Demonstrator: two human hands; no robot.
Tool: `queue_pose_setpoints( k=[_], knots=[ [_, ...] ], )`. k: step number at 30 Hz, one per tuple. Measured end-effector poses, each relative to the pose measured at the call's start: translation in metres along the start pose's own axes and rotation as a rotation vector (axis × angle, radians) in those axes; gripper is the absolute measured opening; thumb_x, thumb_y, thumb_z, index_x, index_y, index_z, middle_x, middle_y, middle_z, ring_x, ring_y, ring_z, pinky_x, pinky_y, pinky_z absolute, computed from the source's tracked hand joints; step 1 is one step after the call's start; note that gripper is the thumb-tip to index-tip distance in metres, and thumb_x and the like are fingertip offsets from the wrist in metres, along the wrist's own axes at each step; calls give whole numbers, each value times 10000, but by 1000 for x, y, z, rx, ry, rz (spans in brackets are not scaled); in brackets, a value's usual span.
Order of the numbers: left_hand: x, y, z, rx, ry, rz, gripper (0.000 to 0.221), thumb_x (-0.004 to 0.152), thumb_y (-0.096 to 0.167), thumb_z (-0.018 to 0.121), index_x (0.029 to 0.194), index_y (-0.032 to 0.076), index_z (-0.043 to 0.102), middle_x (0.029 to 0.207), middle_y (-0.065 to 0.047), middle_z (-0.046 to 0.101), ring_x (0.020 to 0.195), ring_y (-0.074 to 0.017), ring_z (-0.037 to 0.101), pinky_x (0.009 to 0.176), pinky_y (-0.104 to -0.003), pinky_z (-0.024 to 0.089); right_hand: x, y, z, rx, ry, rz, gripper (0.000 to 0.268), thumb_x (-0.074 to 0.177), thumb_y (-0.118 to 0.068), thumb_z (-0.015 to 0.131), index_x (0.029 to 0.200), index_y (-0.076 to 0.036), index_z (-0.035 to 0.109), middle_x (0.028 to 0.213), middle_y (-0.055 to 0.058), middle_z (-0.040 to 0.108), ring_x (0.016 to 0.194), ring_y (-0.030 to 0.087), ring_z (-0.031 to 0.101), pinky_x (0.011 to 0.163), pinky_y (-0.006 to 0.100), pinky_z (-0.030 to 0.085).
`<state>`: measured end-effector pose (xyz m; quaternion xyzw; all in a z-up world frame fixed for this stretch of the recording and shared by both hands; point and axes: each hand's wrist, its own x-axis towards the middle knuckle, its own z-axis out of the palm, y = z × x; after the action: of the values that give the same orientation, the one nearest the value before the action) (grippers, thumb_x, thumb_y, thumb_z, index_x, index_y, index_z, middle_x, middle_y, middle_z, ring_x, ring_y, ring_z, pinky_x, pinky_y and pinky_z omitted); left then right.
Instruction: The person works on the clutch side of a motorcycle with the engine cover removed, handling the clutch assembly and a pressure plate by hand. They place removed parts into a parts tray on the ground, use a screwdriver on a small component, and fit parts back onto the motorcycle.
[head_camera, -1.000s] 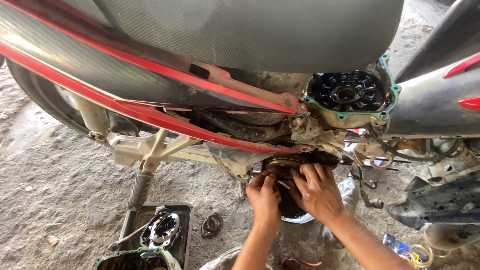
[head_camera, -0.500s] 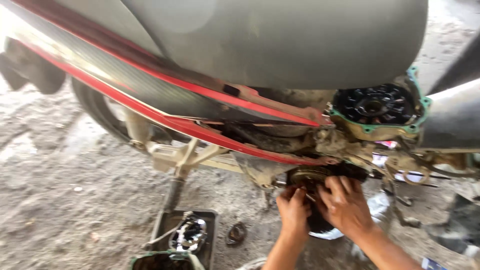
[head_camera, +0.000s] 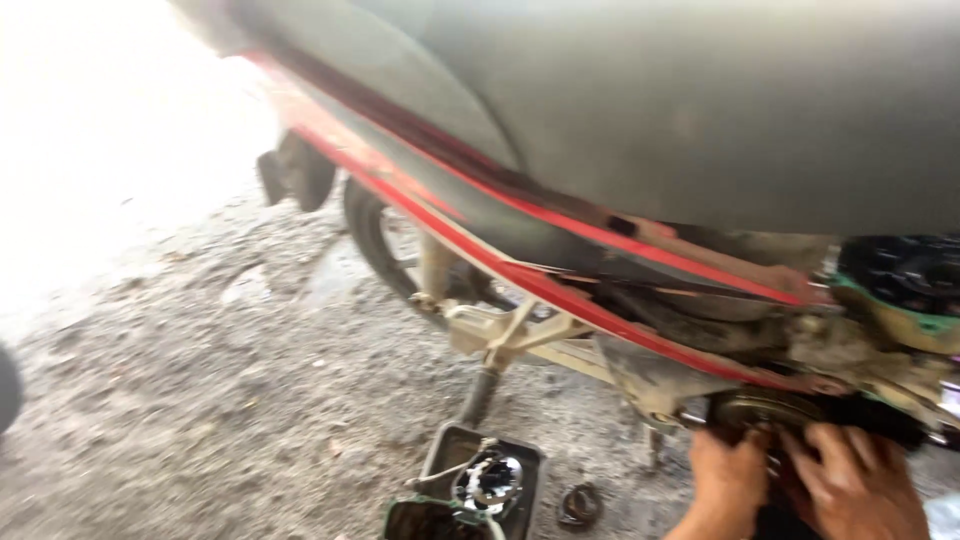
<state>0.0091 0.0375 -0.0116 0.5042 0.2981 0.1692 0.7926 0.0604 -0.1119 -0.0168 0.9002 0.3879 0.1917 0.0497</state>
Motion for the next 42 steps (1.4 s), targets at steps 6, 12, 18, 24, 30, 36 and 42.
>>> queue_pose_setpoints(
  k=[6,12,18,24,30,36,42],
  knots=[
    [4,-18,-4,-112,-154,68,204,937,56,735,1140,32,740,1032,-32,756,857,-119,665,753,-279,544,-15,33,134,39,100,-26,578,633,-509,704,1135,-223,716,1107,46,575,1049,259,584,907,462,492],
    [2,-22,-6,-247,-132,-125,150,1016,124,790,1094,-4,797,971,-56,782,803,-113,676,722,-258,535,-9,25,124,4,43,-38,535,789,-481,696,1255,-219,725,1001,49,585,921,230,574,837,393,502],
    [6,-31,-3,-47,-86,3,176,985,147,813,1072,-6,806,923,-38,776,737,-95,646,663,-252,526,-9,10,82,69,42,64,519,803,-406,720,1309,-291,702,973,-8,558,948,180,583,852,323,507],
    [5,-23,-1,-89,-120,-49,145,964,114,797,1034,-12,789,899,-52,756,705,-120,642,626,-274,506,3,-8,11,14,76,107,612,678,-447,745,1277,-335,680,1104,-31,581,1087,182,615,935,412,515],
    [-8,-15,0,192,41,303,135,847,40,809,960,-33,791,867,-113,785,735,-175,691,684,-352,571,12,-18,-44,28,27,121,669,633,-383,777,1285,-269,676,1141,-9,602,1139,206,612,1001,471,498],
    [-22,10,-17,293,-102,243,272,945,204,702,923,-62,749,764,-147,715,633,-247,649,610,-407,523,20,-27,-110,209,219,83,553,670,-274,786,1200,-135,710,1042,92,610,1018,320,596,880,517,472],
    [-62,25,-46,-575,-340,-490,766,949,621,495,1195,-78,687,961,-184,697,848,-287,657,789,-401,536,-26,-39,-127,474,313,140,358,798,-197,731,1137,-85,710,1027,120,600,977,289,619,812,464,533]
  ],
)
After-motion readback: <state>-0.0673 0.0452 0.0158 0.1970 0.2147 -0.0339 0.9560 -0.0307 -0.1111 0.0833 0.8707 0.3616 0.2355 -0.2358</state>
